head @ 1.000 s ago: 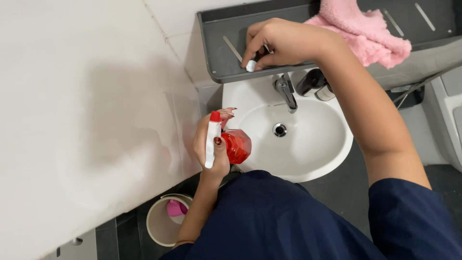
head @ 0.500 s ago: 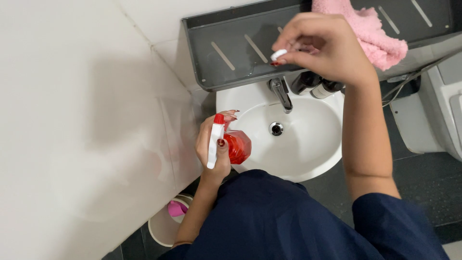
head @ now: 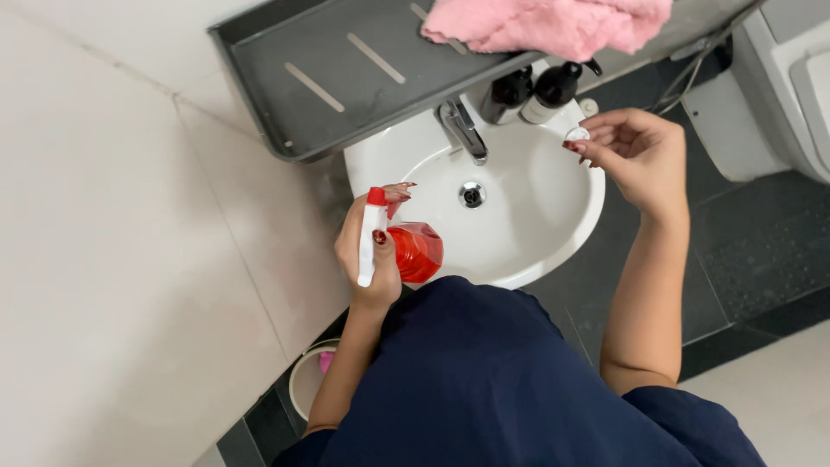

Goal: The person cleans a bathroom sink area using a spray bottle and a pink cloth. They wipe the gray tray above the sink, then pick up and wipe two dark pump bottles before returning them. Finally, they spray and wipe the sink basin itself.

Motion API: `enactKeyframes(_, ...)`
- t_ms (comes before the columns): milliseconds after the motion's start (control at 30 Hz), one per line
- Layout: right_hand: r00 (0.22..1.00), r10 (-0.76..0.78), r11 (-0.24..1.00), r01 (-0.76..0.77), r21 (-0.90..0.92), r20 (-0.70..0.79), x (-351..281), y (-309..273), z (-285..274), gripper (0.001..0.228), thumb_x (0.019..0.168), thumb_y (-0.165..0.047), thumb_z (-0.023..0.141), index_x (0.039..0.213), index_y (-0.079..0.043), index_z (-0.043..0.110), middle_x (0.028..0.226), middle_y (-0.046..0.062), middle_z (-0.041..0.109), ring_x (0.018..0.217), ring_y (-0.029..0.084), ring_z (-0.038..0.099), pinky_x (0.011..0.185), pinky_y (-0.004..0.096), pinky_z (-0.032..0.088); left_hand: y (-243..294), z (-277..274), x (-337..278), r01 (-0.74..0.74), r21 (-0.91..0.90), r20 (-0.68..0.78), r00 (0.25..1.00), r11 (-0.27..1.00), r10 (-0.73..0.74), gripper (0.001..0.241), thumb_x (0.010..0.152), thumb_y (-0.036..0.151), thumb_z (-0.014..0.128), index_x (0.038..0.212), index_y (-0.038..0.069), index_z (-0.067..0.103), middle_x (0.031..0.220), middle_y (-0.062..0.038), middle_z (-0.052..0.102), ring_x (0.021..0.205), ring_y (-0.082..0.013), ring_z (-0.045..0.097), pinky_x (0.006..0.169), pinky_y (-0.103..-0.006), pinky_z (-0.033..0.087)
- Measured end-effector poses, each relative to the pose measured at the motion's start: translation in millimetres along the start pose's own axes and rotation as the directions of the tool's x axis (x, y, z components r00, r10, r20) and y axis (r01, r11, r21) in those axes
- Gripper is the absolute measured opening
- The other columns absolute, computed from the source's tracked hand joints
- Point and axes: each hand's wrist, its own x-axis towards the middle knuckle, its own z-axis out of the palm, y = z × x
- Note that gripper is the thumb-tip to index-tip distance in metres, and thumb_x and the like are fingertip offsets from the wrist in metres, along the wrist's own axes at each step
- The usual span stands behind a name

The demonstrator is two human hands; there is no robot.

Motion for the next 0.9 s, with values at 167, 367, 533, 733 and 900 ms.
enactKeyframes(167, 0.932, 0.258, 0.961, -0.275, -0.034, -0.256, -5.9, 117.6, -26.5, 0.018, 0.095, -0.003, 0.078, 0.111, 0.005, 0.074, 0.091, 0.007, 0.074, 0.074, 0.009, 0.069, 0.062, 0.023, 0.054, -8.1, 6.3, -3.7, 0.035, -0.014, 0.035, 0.999, 0.999, -0.034, 0.063, 0.112, 0.051, 0.051, 0.129, -0.009, 0.056, 0.123, -0.02, 0.066, 0.12, -0.0317, 0.067, 0.111, -0.0439, 0.053)
enactKeyframes(367, 0.858, 0.24, 0.913, -0.359, -0.195, -0.455, 16.8, 218.2, -26.7, 0.017, 0.094, -0.012, 0.083, 0.102, 0.002, 0.076, 0.078, 0.002, 0.072, 0.064, 0.007, 0.066, 0.054, 0.022, 0.053, -8.2, 15.7, -3.9, 0.017, -0.019, 0.058, 0.998, 1.0, -0.016, 0.064, 0.112, 0.052, 0.051, 0.128, -0.01, 0.056, 0.121, -0.02, 0.067, 0.118, -0.0307, 0.068, 0.111, -0.0443, 0.054)
enactKeyframes(533, 0.821, 0.176, 0.898, -0.36, -0.254, -0.543, 38.0, 240.3, -17.2, 0.017, 0.088, -0.014, 0.085, 0.092, 0.0, 0.075, 0.075, 0.003, 0.072, 0.061, 0.006, 0.066, 0.05, 0.023, 0.054, -11.6, 21.8, -4.3, 0.017, -0.047, 0.056, 0.998, 0.999, -0.015, 0.065, 0.112, 0.052, 0.05, 0.128, -0.01, 0.056, 0.122, -0.022, 0.065, 0.121, -0.0317, 0.066, 0.113, -0.0462, 0.054)
enactKeyframes(733, 0.8, 0.202, 0.835, -0.442, -0.328, -0.565, 44.8, 227.8, -7.3, 0.02, 0.086, -0.017, 0.087, 0.084, -0.002, 0.075, 0.072, 0.004, 0.073, 0.054, 0.007, 0.063, 0.048, 0.026, 0.051, -13.5, 26.1, -6.4, 0.014, 0.008, 0.029, 0.999, 1.0, -0.015, 0.065, 0.112, 0.052, 0.048, 0.128, -0.01, 0.056, 0.122, -0.022, 0.067, 0.118, -0.0314, 0.067, 0.109, -0.0462, 0.054)
enactKeyframes(900, 0.757, 0.148, 0.93, -0.326, -0.171, -0.637, 45.4, 238.5, -14.9, 0.024, 0.1, -0.021, 0.072, 0.085, -0.002, 0.073, 0.071, 0.003, 0.073, 0.055, 0.007, 0.066, 0.048, 0.026, 0.052, -14.6, 27.0, -7.8, 0.018, -0.069, 0.016, 1.0, 0.997, -0.016, 0.067, 0.111, 0.054, 0.05, 0.128, -0.011, 0.054, 0.123, -0.022, 0.064, 0.121, -0.0324, 0.064, 0.114, -0.0497, 0.052)
